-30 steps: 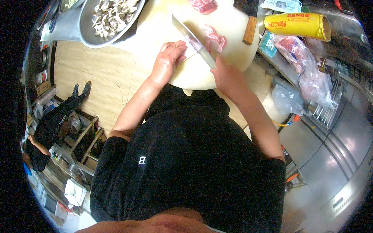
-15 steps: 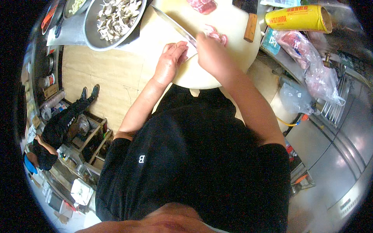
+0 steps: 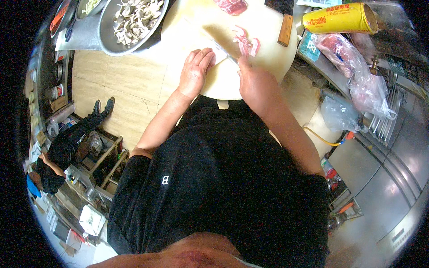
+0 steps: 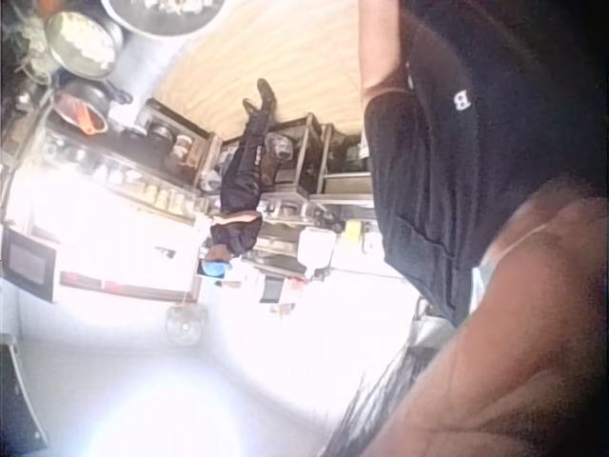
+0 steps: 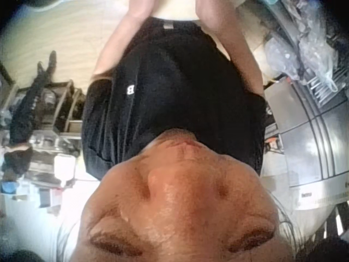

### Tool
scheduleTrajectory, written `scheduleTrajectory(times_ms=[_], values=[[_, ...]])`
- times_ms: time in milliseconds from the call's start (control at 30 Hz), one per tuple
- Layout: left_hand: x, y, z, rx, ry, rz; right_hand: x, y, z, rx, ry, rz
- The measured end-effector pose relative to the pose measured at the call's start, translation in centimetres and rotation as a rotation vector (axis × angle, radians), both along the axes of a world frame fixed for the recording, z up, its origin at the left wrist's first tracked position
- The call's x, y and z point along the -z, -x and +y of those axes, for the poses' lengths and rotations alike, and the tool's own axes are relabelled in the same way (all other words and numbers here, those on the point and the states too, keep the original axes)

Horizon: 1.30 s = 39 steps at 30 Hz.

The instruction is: The person slices a piece of raw meat into thin strips on a cutting board using a cleaver. The person then gathers the sliced meat and places it into a metal bowl.

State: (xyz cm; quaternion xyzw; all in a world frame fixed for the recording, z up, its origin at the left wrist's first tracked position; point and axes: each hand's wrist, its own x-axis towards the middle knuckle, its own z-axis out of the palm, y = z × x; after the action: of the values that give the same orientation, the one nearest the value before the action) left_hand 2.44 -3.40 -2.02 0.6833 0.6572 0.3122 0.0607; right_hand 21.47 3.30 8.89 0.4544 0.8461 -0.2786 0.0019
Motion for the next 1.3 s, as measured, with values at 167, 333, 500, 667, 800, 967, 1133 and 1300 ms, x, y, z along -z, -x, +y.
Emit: scheduleTrajectory(times_ms=[167, 333, 500, 667, 800, 967, 1133, 1300], values=[[0.3, -0.1, -0.1, -0.017, 0.052, -0.023, -0.1, 0.2, -1.1, -0.050, -0.043, -0.021], [0.1, -0.2, 0.1, -0.020, 0.075, -0.091, -0.7, 1.6, -0.7, -0.072, 0.015, -0.125], [0.0, 0.1, 0.2, -0.006, 0.119, -0.126, 0.6, 4.4, 0.9, -0.071, 0.043, -0.137], [0.1, 0.2, 0.2, 0.001, 0.099, -0.149, 2.9, 7.2, 3.0, -0.180, -0.091, -0.084], [0.1, 0.1, 0.4, -0.034, 0.057, -0.192, 2.5, 6.7, 3.8, -0.164, -0.064, 0.001], [0.6, 0.4, 0.6, -0.020, 0.051, -0.201, -0.1, 3.2, 1.4, 0.052, 0.249, -0.275], [0.7, 0.5, 0.4, 0.011, 0.061, -0.192, 3.2, 7.3, 3.4, -0.101, 0.076, -0.132], [0.0, 0.5, 0.4, 0.013, 0.055, -0.207, 4.2, 6.4, 3.9, -0.121, -0.037, 0.062]])
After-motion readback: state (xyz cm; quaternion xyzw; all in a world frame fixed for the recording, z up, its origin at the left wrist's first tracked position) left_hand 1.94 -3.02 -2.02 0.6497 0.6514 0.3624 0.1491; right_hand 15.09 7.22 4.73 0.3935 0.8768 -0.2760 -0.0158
